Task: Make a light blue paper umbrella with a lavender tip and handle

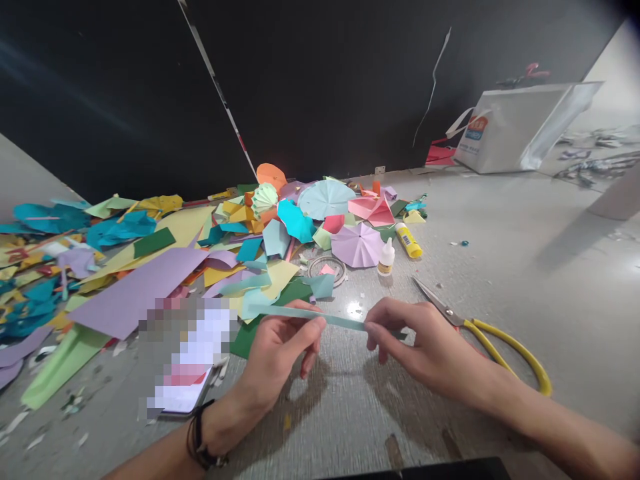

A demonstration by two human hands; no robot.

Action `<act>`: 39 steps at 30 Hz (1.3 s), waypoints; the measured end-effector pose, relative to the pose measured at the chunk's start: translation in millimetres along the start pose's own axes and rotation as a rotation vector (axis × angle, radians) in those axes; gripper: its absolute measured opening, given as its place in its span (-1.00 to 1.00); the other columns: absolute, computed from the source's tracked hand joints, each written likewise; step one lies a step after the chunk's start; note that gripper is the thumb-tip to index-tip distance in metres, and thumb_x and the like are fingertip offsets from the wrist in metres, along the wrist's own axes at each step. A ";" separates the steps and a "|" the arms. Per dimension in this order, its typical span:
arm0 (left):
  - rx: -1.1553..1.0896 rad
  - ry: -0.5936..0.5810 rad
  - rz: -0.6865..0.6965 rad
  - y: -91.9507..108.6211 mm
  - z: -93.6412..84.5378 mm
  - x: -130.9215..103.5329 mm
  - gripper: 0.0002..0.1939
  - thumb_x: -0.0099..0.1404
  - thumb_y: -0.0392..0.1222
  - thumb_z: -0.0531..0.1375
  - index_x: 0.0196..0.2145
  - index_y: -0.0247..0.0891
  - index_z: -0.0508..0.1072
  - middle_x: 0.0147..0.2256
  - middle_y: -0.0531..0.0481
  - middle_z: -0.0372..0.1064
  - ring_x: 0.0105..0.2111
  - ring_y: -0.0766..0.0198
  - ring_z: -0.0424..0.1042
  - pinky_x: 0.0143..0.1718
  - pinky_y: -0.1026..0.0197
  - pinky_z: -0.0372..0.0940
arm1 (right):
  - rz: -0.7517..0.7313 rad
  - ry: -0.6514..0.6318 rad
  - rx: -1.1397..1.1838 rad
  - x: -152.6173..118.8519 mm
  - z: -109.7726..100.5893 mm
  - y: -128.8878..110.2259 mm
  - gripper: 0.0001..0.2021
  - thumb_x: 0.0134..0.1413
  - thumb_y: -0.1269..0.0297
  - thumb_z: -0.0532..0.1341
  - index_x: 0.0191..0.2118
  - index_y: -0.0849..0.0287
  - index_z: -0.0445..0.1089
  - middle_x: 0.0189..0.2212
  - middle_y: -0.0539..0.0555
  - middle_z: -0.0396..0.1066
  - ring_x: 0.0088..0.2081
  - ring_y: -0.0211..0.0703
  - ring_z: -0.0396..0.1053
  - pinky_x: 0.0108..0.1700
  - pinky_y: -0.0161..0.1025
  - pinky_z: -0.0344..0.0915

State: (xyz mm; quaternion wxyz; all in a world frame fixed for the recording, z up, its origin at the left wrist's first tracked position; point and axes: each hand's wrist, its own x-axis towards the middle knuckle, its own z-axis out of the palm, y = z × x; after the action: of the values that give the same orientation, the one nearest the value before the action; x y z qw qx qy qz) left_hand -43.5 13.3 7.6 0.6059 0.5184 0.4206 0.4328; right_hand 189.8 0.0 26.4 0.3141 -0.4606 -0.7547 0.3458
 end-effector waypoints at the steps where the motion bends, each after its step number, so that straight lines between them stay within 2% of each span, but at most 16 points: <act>1: -0.006 -0.033 -0.004 -0.8 0.5 -0.5 -0.72 0.31 0.00 0.35 -0.29 -0.26 0.44 -0.62 0.20 0.25 -0.72 0.45 0.18 -0.67 0.37 0.12 | 0.044 -0.040 0.084 0.1 1.1 -3.2 -0.82 0.41 0.25 0.13 -0.25 0.15 0.39 -0.44 -0.01 0.55 -0.47 -0.25 0.51 -0.42 -0.34 0.34; 5: 0.038 -0.132 -0.017 -3.2 3.2 -2.6 -0.66 0.31 0.03 0.35 -0.43 -0.27 0.43 -0.67 0.18 0.21 -0.70 0.44 0.17 -0.63 0.35 0.12 | 0.079 -0.137 0.240 -0.2 6.6 -9.4 -0.80 0.42 0.19 0.12 -0.24 0.14 0.35 -0.40 0.03 0.59 -0.43 -0.22 0.55 -0.36 -0.30 0.41; 11: 0.058 0.036 0.024 -1.8 0.7 0.1 -0.62 0.34 0.03 0.32 -0.50 -0.25 0.39 -0.70 0.16 0.18 -0.68 0.43 0.14 -0.57 0.33 0.12 | 0.144 -0.094 0.218 2.3 2.8 -3.8 -0.78 0.38 0.16 0.19 -0.31 0.15 0.38 -0.42 0.05 0.60 -0.40 -0.17 0.59 -0.33 -0.27 0.43; 13: 0.041 0.006 0.022 -2.6 0.4 0.4 -0.66 0.32 0.05 0.34 -0.44 -0.25 0.43 -0.71 0.18 0.17 -0.69 0.42 0.13 -0.59 0.33 0.10 | 0.152 -0.112 0.237 2.7 2.3 -1.4 -0.76 0.39 0.16 0.19 -0.31 0.15 0.39 -0.41 0.05 0.61 -0.40 -0.18 0.59 -0.32 -0.26 0.43; 15: 0.021 -0.065 -0.013 -4.9 1.2 -0.2 -0.68 0.28 0.06 0.36 -0.31 -0.26 0.49 -0.72 0.20 0.18 -0.70 0.42 0.12 -0.62 0.35 0.08 | 0.142 -0.133 0.260 2.2 4.6 0.9 -0.76 0.40 0.14 0.19 -0.29 0.16 0.39 -0.40 0.05 0.62 -0.40 -0.18 0.59 -0.30 -0.26 0.43; 17: 0.020 -0.127 -0.053 -7.8 2.5 -1.5 -0.67 0.26 0.06 0.38 -0.26 -0.27 0.51 -0.72 0.19 0.20 -0.71 0.42 0.12 -0.64 0.36 0.07 | 0.134 -0.158 0.278 1.3 8.7 2.8 -0.75 0.41 0.12 0.19 -0.27 0.16 0.39 -0.38 0.07 0.62 -0.39 -0.17 0.58 -0.30 -0.26 0.43; 23: 0.067 -0.164 -0.091 -8.2 4.0 -4.0 -0.67 0.25 0.06 0.37 -0.37 -0.29 0.51 -0.65 0.14 0.24 -0.69 0.42 0.16 -0.64 0.34 0.15 | 0.120 -0.212 0.284 1.9 15.2 4.1 -0.71 0.46 0.11 0.11 -0.25 0.17 0.40 -0.36 0.10 0.63 -0.34 -0.14 0.58 -0.25 -0.23 0.45; 29: 0.069 -0.124 -0.061 -4.6 3.5 -2.5 -0.66 0.28 0.05 0.35 -0.45 -0.26 0.45 -0.68 0.14 0.22 -0.67 0.41 0.17 -0.61 0.34 0.14 | 0.169 -0.189 0.289 1.3 10.1 0.4 -0.81 0.31 0.18 0.29 -0.31 0.16 0.43 -0.42 0.05 0.63 -0.37 -0.15 0.59 -0.31 -0.29 0.43; 35: 0.094 -0.204 -0.105 -11.3 2.9 -2.9 -0.70 0.24 0.03 0.38 -0.39 -0.29 0.54 -0.69 0.13 0.24 -0.70 0.42 0.16 -0.66 0.35 0.11 | 0.211 -0.244 0.403 1.3 12.3 1.7 -0.78 0.32 0.14 0.27 -0.31 0.18 0.43 -0.39 0.09 0.62 -0.37 -0.15 0.60 -0.32 -0.28 0.45; 39: 0.102 -0.228 -0.079 -14.3 2.0 -3.3 -0.70 0.24 0.02 0.39 -0.41 -0.30 0.56 -0.62 0.11 0.26 -0.68 0.42 0.20 -0.67 0.35 0.12 | 0.209 -0.260 0.466 -0.2 15.7 6.3 -0.75 0.33 0.11 0.25 -0.29 0.19 0.41 -0.38 0.10 0.61 -0.36 -0.15 0.60 -0.30 -0.27 0.45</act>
State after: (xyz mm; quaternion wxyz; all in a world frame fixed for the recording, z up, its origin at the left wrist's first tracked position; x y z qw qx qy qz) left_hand -41.2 8.4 -6.1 0.6391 0.5773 0.3908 0.3249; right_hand 180.5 -1.7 12.4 0.2749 -0.4030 -0.6372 0.5966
